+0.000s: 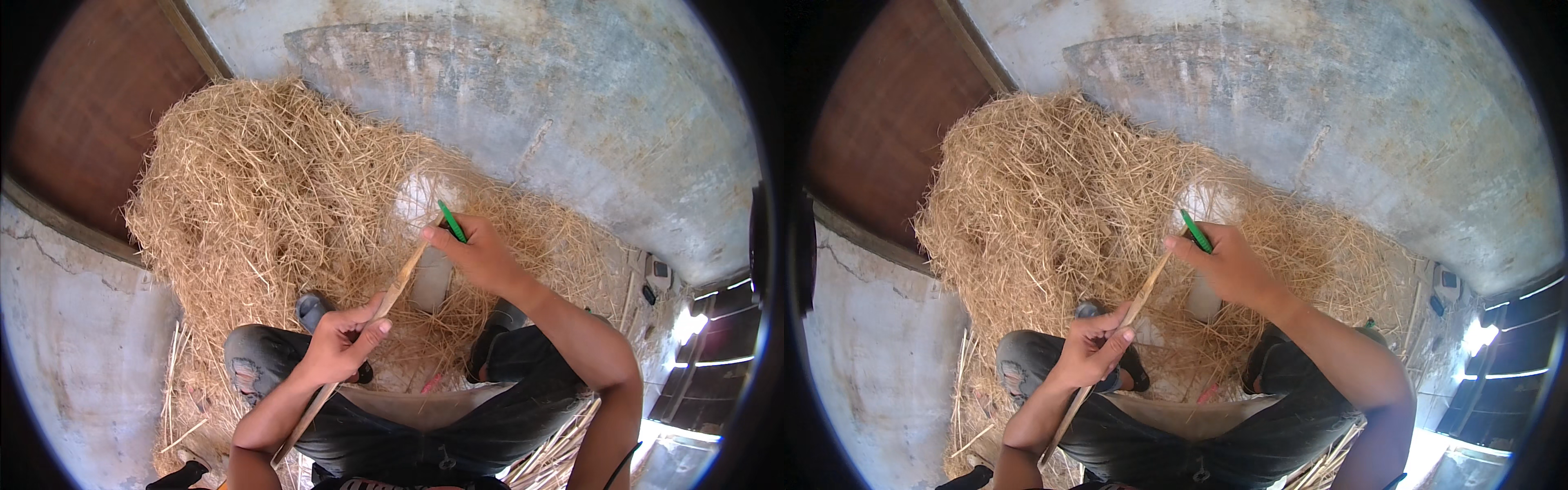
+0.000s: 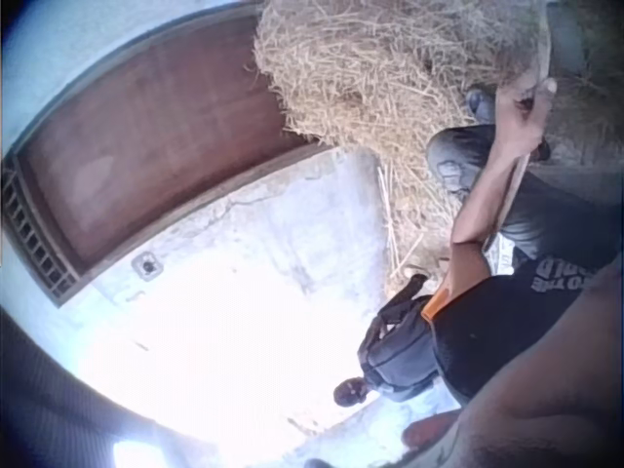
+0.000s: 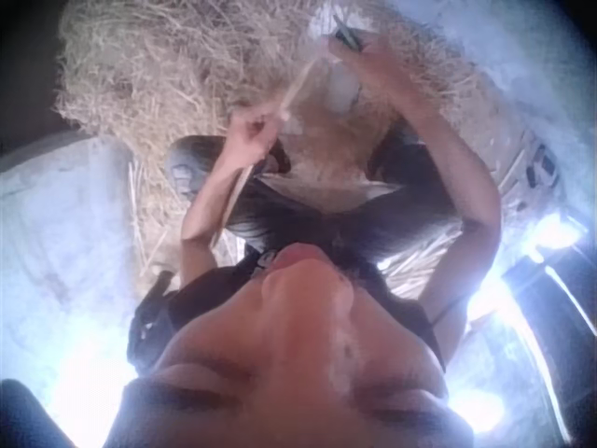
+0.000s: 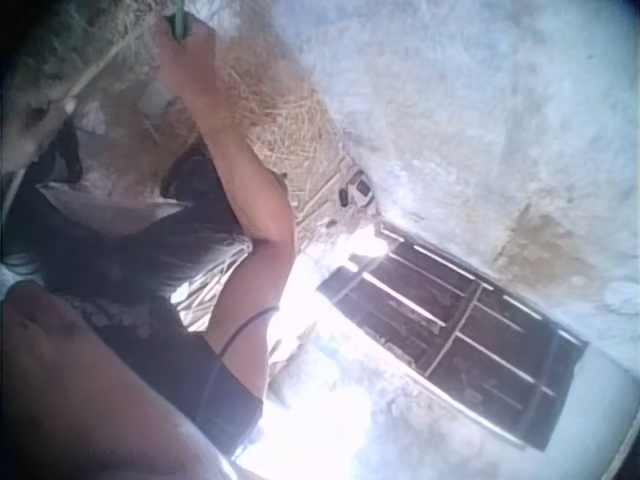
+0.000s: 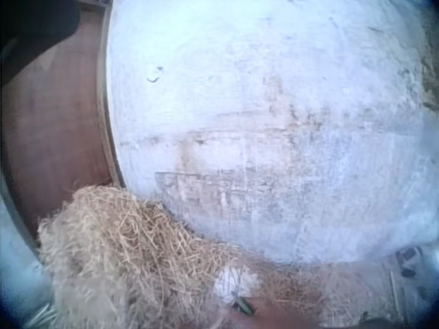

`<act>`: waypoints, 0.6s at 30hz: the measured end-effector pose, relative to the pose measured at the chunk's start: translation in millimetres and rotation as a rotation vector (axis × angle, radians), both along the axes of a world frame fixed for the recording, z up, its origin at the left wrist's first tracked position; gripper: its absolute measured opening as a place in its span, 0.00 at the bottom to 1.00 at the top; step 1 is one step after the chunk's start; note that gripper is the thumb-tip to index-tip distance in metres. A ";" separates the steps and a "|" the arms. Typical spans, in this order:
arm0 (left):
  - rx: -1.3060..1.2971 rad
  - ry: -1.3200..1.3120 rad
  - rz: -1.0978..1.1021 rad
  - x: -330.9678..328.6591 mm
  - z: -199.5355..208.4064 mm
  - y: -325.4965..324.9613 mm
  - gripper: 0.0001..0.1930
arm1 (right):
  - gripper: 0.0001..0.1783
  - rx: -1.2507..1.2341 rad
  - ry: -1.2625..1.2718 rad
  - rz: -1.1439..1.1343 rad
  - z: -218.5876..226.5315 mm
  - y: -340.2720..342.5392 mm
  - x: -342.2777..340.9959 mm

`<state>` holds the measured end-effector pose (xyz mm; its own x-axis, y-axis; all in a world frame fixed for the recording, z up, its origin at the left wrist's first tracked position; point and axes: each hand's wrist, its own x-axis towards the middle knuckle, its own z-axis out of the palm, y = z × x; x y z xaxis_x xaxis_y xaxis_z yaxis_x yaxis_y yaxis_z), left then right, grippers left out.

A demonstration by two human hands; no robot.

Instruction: The person shaves a thin wooden strip using a small green utility knife and then uses a saw to cut a larger wooden piece while sitting on a floor covered in straw.

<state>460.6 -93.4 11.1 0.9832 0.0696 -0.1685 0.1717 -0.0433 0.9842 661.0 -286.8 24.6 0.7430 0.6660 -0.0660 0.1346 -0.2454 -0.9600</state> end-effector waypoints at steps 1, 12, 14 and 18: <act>-0.007 0.005 -0.003 0.5 -0.7 -0.7 0.23 | 0.23 0.033 0.004 0.005 -5.1 1.3 0.3; -0.010 0.015 -0.002 -0.2 -2.7 4.3 0.24 | 0.17 0.024 -0.134 0.135 -13.3 -2.1 -5.0; -0.013 0.030 -0.014 0.1 -1.3 5.9 0.24 | 0.13 -0.013 -0.126 0.177 0.4 -3.1 -9.3; 0.003 -0.040 0.007 1.9 -1.9 5.9 0.24 | 0.15 0.082 -0.230 0.153 -2.2 -6.1 -13.0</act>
<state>462.5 -87.5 9.2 0.9886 0.0768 -0.1293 0.1330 -0.0457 0.9901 648.0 -292.9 22.4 0.6225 0.7679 0.1512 0.3802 -0.1279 -0.9160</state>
